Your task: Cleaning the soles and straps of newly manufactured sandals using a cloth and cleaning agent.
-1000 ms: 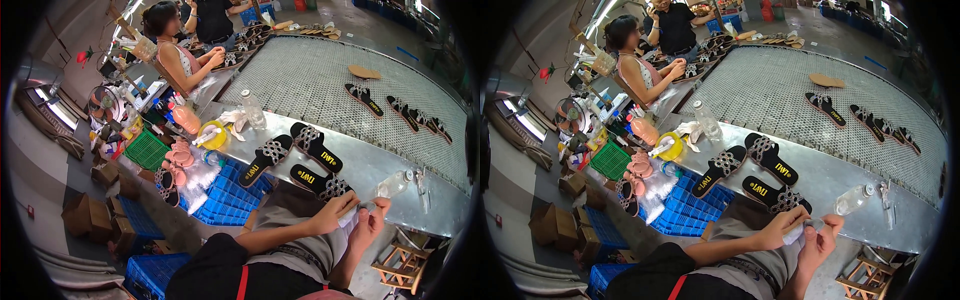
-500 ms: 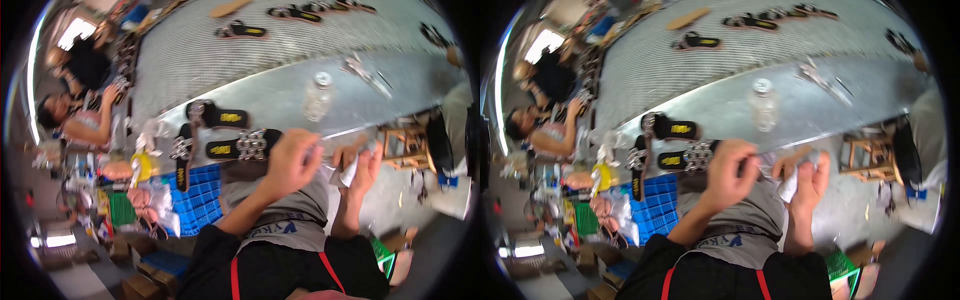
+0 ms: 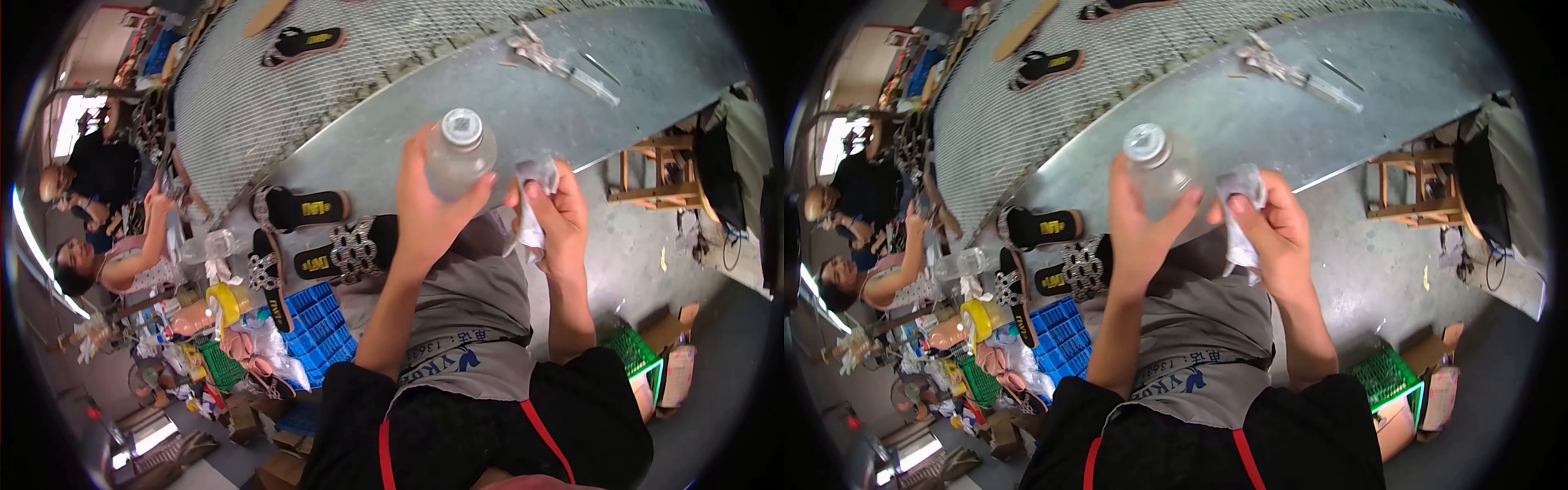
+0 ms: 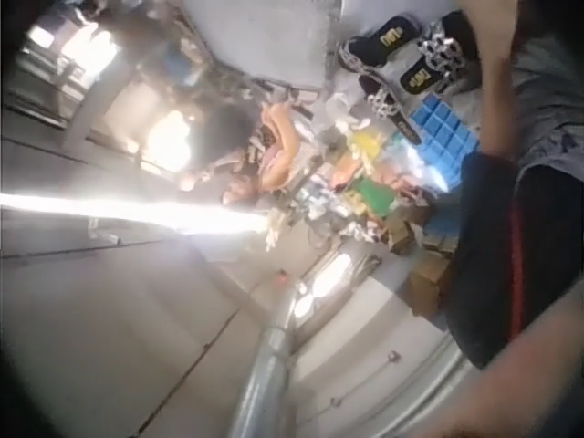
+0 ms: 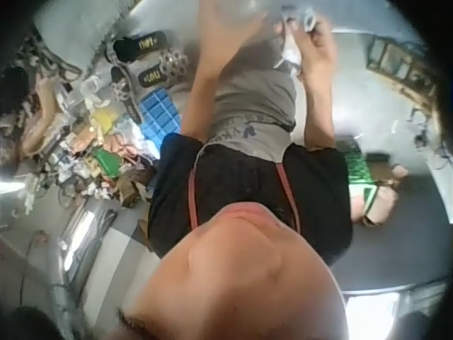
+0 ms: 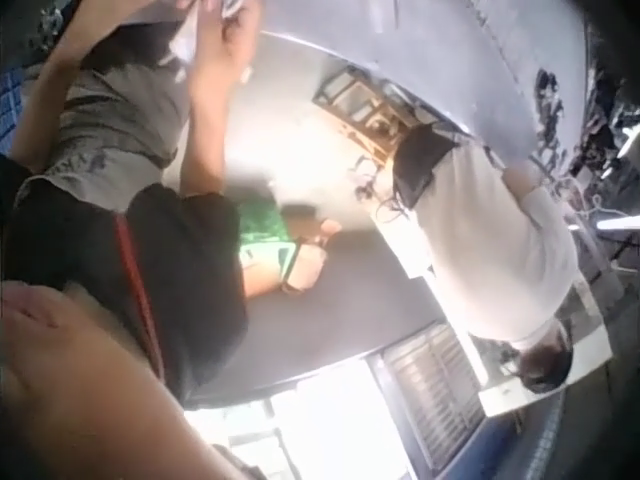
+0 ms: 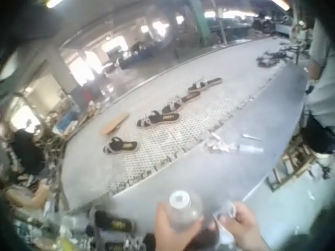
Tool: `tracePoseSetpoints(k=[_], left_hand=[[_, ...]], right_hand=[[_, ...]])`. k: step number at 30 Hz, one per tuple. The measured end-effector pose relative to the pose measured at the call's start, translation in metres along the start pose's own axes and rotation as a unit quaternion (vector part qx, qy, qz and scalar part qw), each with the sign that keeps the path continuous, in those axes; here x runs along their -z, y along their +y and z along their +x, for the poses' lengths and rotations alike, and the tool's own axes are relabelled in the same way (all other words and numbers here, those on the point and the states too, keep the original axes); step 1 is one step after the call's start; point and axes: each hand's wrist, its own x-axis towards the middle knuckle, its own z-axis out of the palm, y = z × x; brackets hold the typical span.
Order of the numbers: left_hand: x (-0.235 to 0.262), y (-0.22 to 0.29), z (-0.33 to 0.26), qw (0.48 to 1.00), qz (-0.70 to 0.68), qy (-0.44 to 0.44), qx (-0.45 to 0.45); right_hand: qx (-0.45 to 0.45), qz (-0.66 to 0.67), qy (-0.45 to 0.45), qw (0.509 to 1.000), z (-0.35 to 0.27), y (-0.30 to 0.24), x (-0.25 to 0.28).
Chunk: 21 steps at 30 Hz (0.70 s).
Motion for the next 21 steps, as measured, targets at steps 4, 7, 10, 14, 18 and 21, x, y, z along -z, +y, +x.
tracePoseSetpoints(k=[4, 7, 10, 14, 18, 21], left_hand=[[0.009, 0.023, -0.037, 0.998, -0.015, -0.055, -0.035], [0.009, 0.021, -0.071, 0.985, -0.066, -0.101, 0.124], [0.006, 0.014, -0.088, 0.975, -0.061, -0.146, 0.156], [-0.005, 0.006, -0.092, 0.97, -0.058, -0.192, 0.138], [-0.007, 0.002, -0.09, 0.955, -0.036, -0.238, 0.173], [-0.006, -0.002, -0.091, 0.936, -0.06, -0.263, 0.225]], right_hand=[[-0.008, 0.051, -0.046, 0.998, -0.003, 0.004, 0.014], [-0.102, 0.086, -0.047, 0.99, -0.012, 0.008, 0.028], [-0.094, 0.142, -0.055, 0.984, -0.021, 0.014, 0.037], [-0.14, 0.06, -0.024, 0.988, -0.027, 0.019, 0.045], [-0.158, 0.067, 0.005, 0.985, -0.036, 0.019, 0.052], [-0.17, 0.024, 0.006, 0.985, -0.049, 0.022, 0.06]])
